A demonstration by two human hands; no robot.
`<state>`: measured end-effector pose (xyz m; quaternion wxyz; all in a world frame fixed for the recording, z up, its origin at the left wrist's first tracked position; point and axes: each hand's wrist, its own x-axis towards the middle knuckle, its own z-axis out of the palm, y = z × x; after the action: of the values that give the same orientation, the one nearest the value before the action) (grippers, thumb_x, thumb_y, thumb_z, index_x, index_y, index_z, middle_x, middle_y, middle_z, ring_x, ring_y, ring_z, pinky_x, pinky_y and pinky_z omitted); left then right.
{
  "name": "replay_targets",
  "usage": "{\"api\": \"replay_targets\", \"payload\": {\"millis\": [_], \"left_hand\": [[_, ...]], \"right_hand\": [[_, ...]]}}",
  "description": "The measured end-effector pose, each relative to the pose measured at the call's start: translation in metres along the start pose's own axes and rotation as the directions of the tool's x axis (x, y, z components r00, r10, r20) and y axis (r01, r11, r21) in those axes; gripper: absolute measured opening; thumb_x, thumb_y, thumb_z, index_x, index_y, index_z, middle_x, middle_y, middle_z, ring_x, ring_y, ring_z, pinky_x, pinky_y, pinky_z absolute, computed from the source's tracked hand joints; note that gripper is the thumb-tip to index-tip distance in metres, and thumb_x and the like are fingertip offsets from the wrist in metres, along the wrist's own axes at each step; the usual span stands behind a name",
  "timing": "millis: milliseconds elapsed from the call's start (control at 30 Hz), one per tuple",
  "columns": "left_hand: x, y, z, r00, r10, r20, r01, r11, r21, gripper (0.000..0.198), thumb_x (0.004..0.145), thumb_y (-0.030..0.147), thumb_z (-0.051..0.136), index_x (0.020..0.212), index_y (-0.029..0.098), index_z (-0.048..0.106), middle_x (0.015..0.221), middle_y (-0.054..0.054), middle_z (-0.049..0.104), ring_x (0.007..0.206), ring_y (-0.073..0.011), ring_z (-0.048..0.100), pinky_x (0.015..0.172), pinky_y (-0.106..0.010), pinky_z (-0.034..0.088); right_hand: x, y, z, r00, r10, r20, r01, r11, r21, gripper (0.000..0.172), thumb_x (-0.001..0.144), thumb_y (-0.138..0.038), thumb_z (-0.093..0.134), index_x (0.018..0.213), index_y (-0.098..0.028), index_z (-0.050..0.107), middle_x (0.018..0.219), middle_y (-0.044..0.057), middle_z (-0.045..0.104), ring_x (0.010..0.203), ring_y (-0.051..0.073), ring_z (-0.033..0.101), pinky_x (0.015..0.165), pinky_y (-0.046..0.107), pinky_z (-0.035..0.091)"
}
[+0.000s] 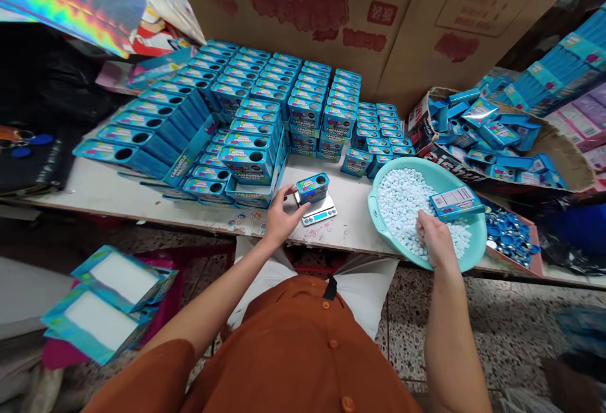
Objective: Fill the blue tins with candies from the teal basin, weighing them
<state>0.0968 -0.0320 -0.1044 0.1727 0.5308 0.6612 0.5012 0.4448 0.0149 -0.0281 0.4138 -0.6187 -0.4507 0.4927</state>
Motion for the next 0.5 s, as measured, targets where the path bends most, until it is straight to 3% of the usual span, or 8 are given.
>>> {"api": "replay_targets", "payload": {"millis": [167, 300, 500], "left_hand": [[-0.026, -0.019, -0.013, 0.997, 0.050, -0.058, -0.043, 0.993, 0.113, 0.028, 0.091, 0.035, 0.050, 0.113, 0.019, 0.059, 0.109, -0.008, 0.068, 0.103, -0.0198, 0.063, 0.094, -0.033, 0.047], [-0.033, -0.036, -0.018, 0.993, 0.025, -0.115, -0.001, 0.980, 0.201, 0.030, 0.094, 0.036, 0.041, 0.097, 0.019, 0.065, 0.091, -0.007, 0.071, 0.088, -0.0192, 0.065, 0.085, -0.032, 0.048], [-0.038, -0.046, -0.017, 0.996, 0.085, -0.028, -0.075, 0.963, 0.260, 0.032, 0.095, 0.034, 0.039, 0.086, 0.020, 0.066, 0.082, -0.006, 0.070, 0.083, -0.0189, 0.063, 0.083, -0.032, 0.046]], "right_hand": [[0.002, 0.006, -0.003, 0.999, -0.040, -0.021, 0.038, 0.996, -0.083, 0.049, 0.073, -0.060, 0.067, 0.058, -0.020, 0.044, 0.049, -0.007, 0.033, 0.043, 0.006, 0.026, 0.040, 0.024, 0.017], [0.002, 0.009, -0.004, 0.999, -0.027, -0.030, 0.022, 0.987, -0.159, 0.047, 0.073, -0.060, 0.068, 0.060, -0.019, 0.048, 0.052, -0.006, 0.037, 0.044, 0.006, 0.028, 0.041, 0.024, 0.018], [-0.001, 0.007, -0.002, 0.998, -0.027, -0.053, 0.017, 0.984, -0.175, 0.044, 0.074, -0.057, 0.067, 0.059, -0.019, 0.049, 0.050, -0.006, 0.037, 0.044, 0.007, 0.028, 0.042, 0.024, 0.018]]}}
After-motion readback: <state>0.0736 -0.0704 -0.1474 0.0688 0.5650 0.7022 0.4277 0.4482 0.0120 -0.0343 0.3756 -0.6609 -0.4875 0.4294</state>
